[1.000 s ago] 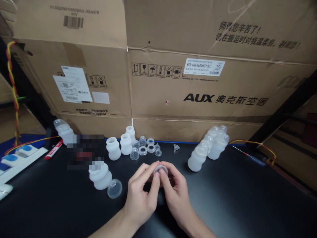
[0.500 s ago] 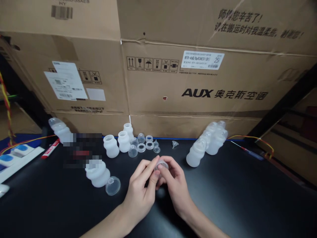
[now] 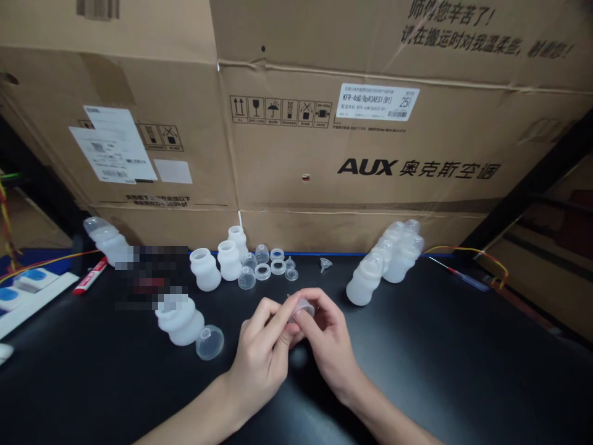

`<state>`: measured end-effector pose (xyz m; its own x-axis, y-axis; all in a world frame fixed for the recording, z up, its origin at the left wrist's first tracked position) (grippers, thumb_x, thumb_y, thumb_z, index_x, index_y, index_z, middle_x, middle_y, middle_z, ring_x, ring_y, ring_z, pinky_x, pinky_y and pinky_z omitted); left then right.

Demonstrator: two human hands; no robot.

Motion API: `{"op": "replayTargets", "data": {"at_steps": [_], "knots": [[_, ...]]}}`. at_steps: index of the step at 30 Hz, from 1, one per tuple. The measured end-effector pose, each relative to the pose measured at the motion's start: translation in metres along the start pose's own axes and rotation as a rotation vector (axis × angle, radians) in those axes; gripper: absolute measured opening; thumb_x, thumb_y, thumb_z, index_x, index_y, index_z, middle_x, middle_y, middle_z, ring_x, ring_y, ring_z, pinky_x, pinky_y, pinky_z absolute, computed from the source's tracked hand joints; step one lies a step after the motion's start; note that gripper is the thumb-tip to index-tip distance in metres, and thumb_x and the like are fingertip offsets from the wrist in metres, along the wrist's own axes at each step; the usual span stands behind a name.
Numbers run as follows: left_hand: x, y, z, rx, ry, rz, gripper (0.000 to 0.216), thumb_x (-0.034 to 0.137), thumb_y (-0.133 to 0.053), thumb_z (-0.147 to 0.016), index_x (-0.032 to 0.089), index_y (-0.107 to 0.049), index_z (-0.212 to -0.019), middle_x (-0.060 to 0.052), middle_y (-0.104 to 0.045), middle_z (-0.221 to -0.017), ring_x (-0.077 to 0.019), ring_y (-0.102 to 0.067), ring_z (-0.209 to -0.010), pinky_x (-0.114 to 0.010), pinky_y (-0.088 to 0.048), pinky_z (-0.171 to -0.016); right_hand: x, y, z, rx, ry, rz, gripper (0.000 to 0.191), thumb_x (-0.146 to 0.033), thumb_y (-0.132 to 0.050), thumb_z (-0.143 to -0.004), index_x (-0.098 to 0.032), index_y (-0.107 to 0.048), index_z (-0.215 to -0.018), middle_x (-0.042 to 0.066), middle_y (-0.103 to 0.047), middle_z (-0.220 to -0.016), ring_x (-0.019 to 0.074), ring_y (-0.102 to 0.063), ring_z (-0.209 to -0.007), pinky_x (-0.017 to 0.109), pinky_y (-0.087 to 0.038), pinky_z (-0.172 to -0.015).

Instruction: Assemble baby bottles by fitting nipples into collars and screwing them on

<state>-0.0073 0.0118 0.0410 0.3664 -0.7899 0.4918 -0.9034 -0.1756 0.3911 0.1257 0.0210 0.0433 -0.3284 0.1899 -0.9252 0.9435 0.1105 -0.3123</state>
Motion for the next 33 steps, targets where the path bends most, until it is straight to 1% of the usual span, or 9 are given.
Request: {"op": "replayTargets", "data": {"at_steps": [5, 9, 13, 15, 17, 23, 26, 30, 33], "knots": [[0.003, 0.000, 0.002, 0.046, -0.075, -0.021, 0.059, 0.000, -0.052, -0.097, 0.024, -0.049, -0.151, -0.005, -0.057, -0.098, -0.0130, -0.063, -0.083, -0.023, -0.058, -0.066, 0.002, 0.002, 0.001, -0.043, -0.005, 0.002, 0.020, -0.038, -0.077, -0.090, -0.021, -0.069, -0.098, -0.002, -0.065, -0.084, 0.0082, -0.058, -0.071, 0.015, -0.053, -0.062], [0.001, 0.000, 0.001, 0.043, -0.153, -0.051, 0.059, -0.006, -0.055, -0.092, 0.014, -0.052, -0.148, -0.006, -0.059, -0.100, -0.0137, -0.062, -0.087, -0.024, -0.058, -0.069, 0.005, 0.005, -0.001, -0.076, -0.063, -0.060, 0.022, -0.038, -0.079, -0.088, -0.021, -0.069, -0.097, -0.002, -0.063, -0.083, 0.0086, -0.057, -0.073, 0.014, -0.051, -0.061], [0.005, 0.007, -0.004, 0.059, -0.256, -0.047, 0.056, -0.010, -0.061, -0.088, 0.009, -0.059, -0.140, -0.008, -0.062, -0.105, -0.0165, -0.062, -0.099, -0.028, -0.058, -0.080, -0.001, 0.007, -0.004, -0.178, -0.037, -0.094, 0.030, -0.034, -0.079, -0.090, -0.025, -0.065, -0.114, -0.004, -0.062, -0.086, 0.0067, -0.056, -0.075, 0.014, -0.049, -0.069], [0.009, 0.013, -0.007, 0.083, -0.226, -0.001, 0.053, -0.010, -0.062, -0.087, 0.008, -0.060, -0.137, -0.007, -0.065, -0.104, -0.0161, -0.063, -0.101, -0.027, -0.058, -0.084, -0.005, 0.009, -0.004, -0.221, 0.000, -0.109, 0.036, -0.032, -0.076, -0.093, -0.028, -0.058, -0.123, -0.004, -0.064, -0.090, 0.0067, -0.058, -0.075, 0.016, -0.050, -0.072], [0.013, 0.017, -0.008, 0.089, -0.191, 0.050, 0.049, -0.011, -0.061, -0.087, 0.006, -0.061, -0.133, -0.007, -0.067, -0.103, -0.0159, -0.065, -0.101, -0.027, -0.059, -0.087, -0.007, 0.011, -0.003, -0.227, 0.041, -0.080, 0.035, -0.029, -0.075, -0.094, -0.029, -0.056, -0.123, -0.002, -0.068, -0.096, 0.0084, -0.063, -0.079, 0.018, -0.052, -0.074], [0.018, 0.020, -0.002, 0.091, -0.189, 0.079, 0.049, -0.015, -0.062, -0.084, 0.012, -0.067, -0.124, -0.008, -0.068, -0.112, -0.0189, -0.068, -0.108, -0.033, -0.063, -0.092, -0.009, 0.017, 0.008, -0.076, 0.266, 0.217, 0.016, -0.021, -0.074, -0.093, -0.028, -0.067, -0.106, 0.000, -0.073, -0.101, 0.0133, -0.071, -0.094, 0.021, -0.057, -0.085], [0.017, 0.020, 0.002, 0.056, -0.188, 0.041, 0.055, -0.016, -0.061, -0.083, 0.015, -0.066, -0.129, -0.008, -0.065, -0.118, -0.0189, -0.067, -0.112, -0.032, -0.063, -0.093, -0.010, 0.018, 0.013, -0.058, 0.366, 0.296, 0.021, -0.017, -0.072, -0.092, -0.029, -0.067, -0.109, 0.000, -0.074, -0.101, 0.0143, -0.073, -0.092, 0.023, -0.059, -0.084], [0.020, 0.022, 0.007, 0.042, -0.242, 0.000, 0.057, -0.016, -0.061, -0.081, 0.018, -0.067, -0.127, -0.008, -0.065, -0.119, -0.0202, -0.067, -0.112, -0.032, -0.063, -0.092, -0.010, 0.017, 0.020, -0.102, 0.418, 0.358, 0.028, -0.014, -0.069, -0.093, -0.031, -0.065, -0.115, 0.001, -0.074, -0.105, 0.0167, -0.073, -0.093, 0.027, -0.060, -0.084], [0.020, 0.022, 0.010, 0.092, -0.095, 0.145, 0.058, -0.002, -0.069, -0.084, 0.018, -0.057, -0.137, -0.009, -0.068, -0.117, -0.0213, -0.069, -0.108, -0.033, -0.062, -0.093, -0.011, 0.016, 0.022, -0.125, 0.431, 0.365, 0.038, -0.013, -0.064, -0.096, -0.034, -0.057, -0.127, 0.002, -0.075, -0.110, 0.0178, -0.073, -0.098, 0.031, -0.060, -0.088]]}}
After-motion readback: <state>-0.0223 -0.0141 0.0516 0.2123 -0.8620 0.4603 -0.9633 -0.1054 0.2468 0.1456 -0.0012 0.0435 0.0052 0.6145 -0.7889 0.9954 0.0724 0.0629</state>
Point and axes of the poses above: each hand's wrist, its own z-axis away from the middle knuckle, its own y-axis out of the back of the hand, x = y × z, the point moved 3 cm from there along -z, towards the middle knuckle
